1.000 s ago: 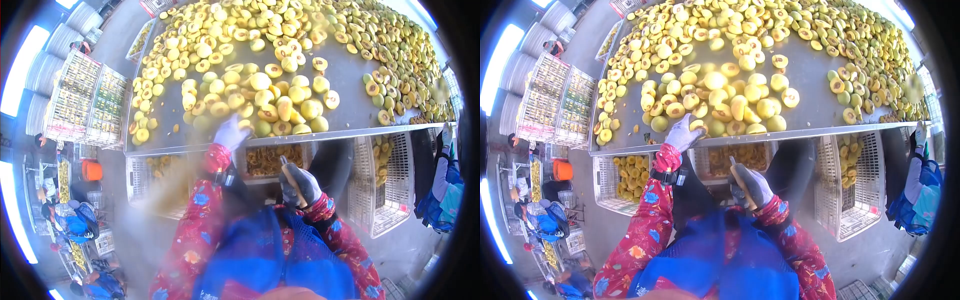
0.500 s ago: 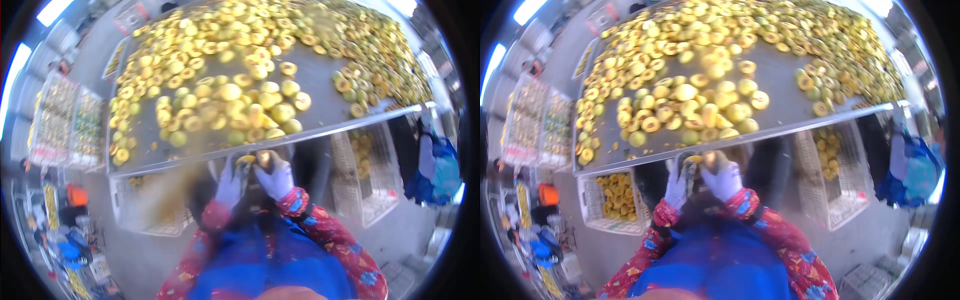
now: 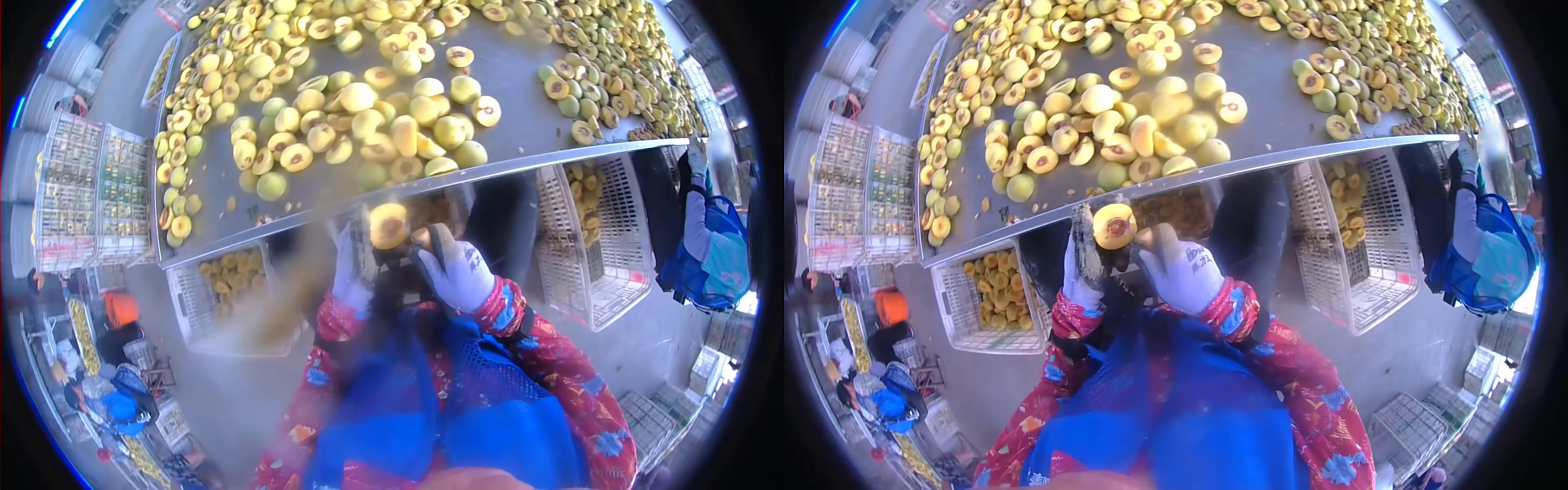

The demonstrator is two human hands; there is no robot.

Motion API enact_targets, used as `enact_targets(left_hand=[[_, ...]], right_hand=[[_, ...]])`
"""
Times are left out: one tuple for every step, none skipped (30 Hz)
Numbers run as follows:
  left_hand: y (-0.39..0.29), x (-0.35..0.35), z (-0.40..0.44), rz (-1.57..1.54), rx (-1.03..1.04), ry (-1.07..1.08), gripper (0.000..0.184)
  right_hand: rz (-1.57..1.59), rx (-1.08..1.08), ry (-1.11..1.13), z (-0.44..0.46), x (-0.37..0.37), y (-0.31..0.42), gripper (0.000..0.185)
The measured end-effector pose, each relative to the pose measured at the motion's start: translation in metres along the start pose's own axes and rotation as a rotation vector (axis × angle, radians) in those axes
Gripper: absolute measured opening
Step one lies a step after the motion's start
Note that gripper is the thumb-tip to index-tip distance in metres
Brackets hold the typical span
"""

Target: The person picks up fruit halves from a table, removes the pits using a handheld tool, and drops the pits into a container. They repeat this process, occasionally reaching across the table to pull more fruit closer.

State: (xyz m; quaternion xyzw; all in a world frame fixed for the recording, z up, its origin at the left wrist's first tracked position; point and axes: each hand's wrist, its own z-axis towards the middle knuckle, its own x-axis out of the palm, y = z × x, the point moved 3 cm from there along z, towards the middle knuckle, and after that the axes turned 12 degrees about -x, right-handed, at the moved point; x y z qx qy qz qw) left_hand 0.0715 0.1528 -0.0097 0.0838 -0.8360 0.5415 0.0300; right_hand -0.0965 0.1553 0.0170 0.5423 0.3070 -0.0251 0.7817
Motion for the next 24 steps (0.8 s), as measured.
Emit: enact_targets(left_hand=[[0.001, 0.005, -0.004, -0.195, -0.168, 0.006, 0.047], [-0.004, 0.005, -0.006, -0.127, -0.139, 0.030, 0.039], [-0.009, 0.008, -0.009, -0.222, -0.174, 0.052, 0.036], [-0.015, 0.010, -0.011, -0.317, -0.210, 0.071, 0.034], [-0.014, 0.009, -0.012, -0.187, -0.109, 0.064, 0.034], [-0.010, 0.008, -0.012, -0.055, -0.008, 0.060, 0.034], [-0.009, 0.009, -0.013, 0.077, 0.094, 0.057, 0.034], [-0.009, 0.011, -0.013, -0.038, 0.068, 0.048, 0.033], [-0.012, 0.017, -0.012, -0.151, 0.043, 0.039, 0.033], [-0.013, 0.021, -0.011, -0.264, 0.019, 0.030, 0.032], [-0.010, 0.019, -0.009, -0.166, 0.085, -0.034, 0.031], [0.000, 0.016, -0.004, -0.069, 0.152, -0.099, 0.031], [0.015, 0.011, 0.001, 0.029, 0.216, -0.164, 0.030], [0.024, 0.009, 0.004, 0.125, 0.277, -0.221, 0.029], [0.020, 0.011, 0.004, 0.219, 0.335, -0.285, 0.027], [0.017, 0.013, 0.000, 0.107, 0.269, -0.233, 0.026], [0.009, 0.017, -0.002, -0.006, 0.202, -0.181, 0.026], [0.019, 0.011, 0.003, 0.128, 0.225, -0.214, 0.027], [0.018, 0.012, 0.003, 0.079, 0.197, -0.193, 0.028], [0.013, 0.014, 0.000, 0.031, 0.168, -0.172, 0.029], [0.011, 0.016, -0.001, -0.017, 0.140, -0.152, 0.030], [0.011, 0.016, -0.001, -0.090, 0.119, -0.146, 0.030], [0.011, 0.017, 0.000, -0.162, 0.100, -0.139, 0.030], [0.010, 0.016, 0.002, -0.160, 0.105, -0.139, 0.030]], right_hand=[[-0.038, -0.005, 0.018, 0.001, 0.001, 0.006, 0.026], [-0.080, -0.010, 0.030, 0.001, 0.001, 0.011, 0.026], [-0.124, -0.013, 0.042, 0.000, 0.002, 0.015, 0.025], [-0.135, -0.021, 0.021, -0.002, 0.007, 0.011, 0.025], [-0.137, -0.013, 0.017, -0.002, 0.009, 0.010, 0.025], [-0.141, -0.005, 0.011, -0.002, 0.010, 0.010, 0.024], [-0.145, 0.004, 0.004, -0.002, 0.012, 0.009, 0.024], [-0.137, 0.026, 0.013, -0.003, 0.013, 0.008, 0.023], [-0.128, 0.047, 0.022, -0.003, 0.015, 0.006, 0.023], [-0.120, 0.066, 0.030, -0.004, 0.017, 0.005, 0.022], [-0.060, 0.064, 0.011, -0.003, 0.019, 0.005, 0.022], [0.000, 0.060, -0.008, -0.003, 0.022, 0.004, 0.021], [0.061, 0.058, -0.025, -0.003, 0.024, 0.004, 0.020], [0.195, 0.213, 0.038, -0.001, 0.023, 0.005, 0.020], [0.328, 0.366, 0.100, 0.005, 0.018, 0.010, 0.020], [0.439, 0.458, 0.136, 0.007, 0.016, 0.012, 0.020], [0.540, 0.557, 0.168, 0.009, 0.015, 0.013, 0.020], [0.619, 0.595, 0.169, 0.009, 0.014, 0.013, 0.020], [0.698, 0.633, 0.169, 0.009, 0.015, 0.013, 0.021], [0.499, 0.473, 0.113, 0.006, 0.018, 0.006, 0.022], [0.300, 0.312, 0.057, -0.001, 0.028, -0.005, 0.023], [0.102, 0.149, 0.001, -0.007, 0.034, -0.010, 0.025], [0.072, 0.128, -0.013, -0.009, 0.037, -0.010, 0.030], [0.040, 0.105, -0.026, -0.010, 0.038, -0.010, 0.036]])
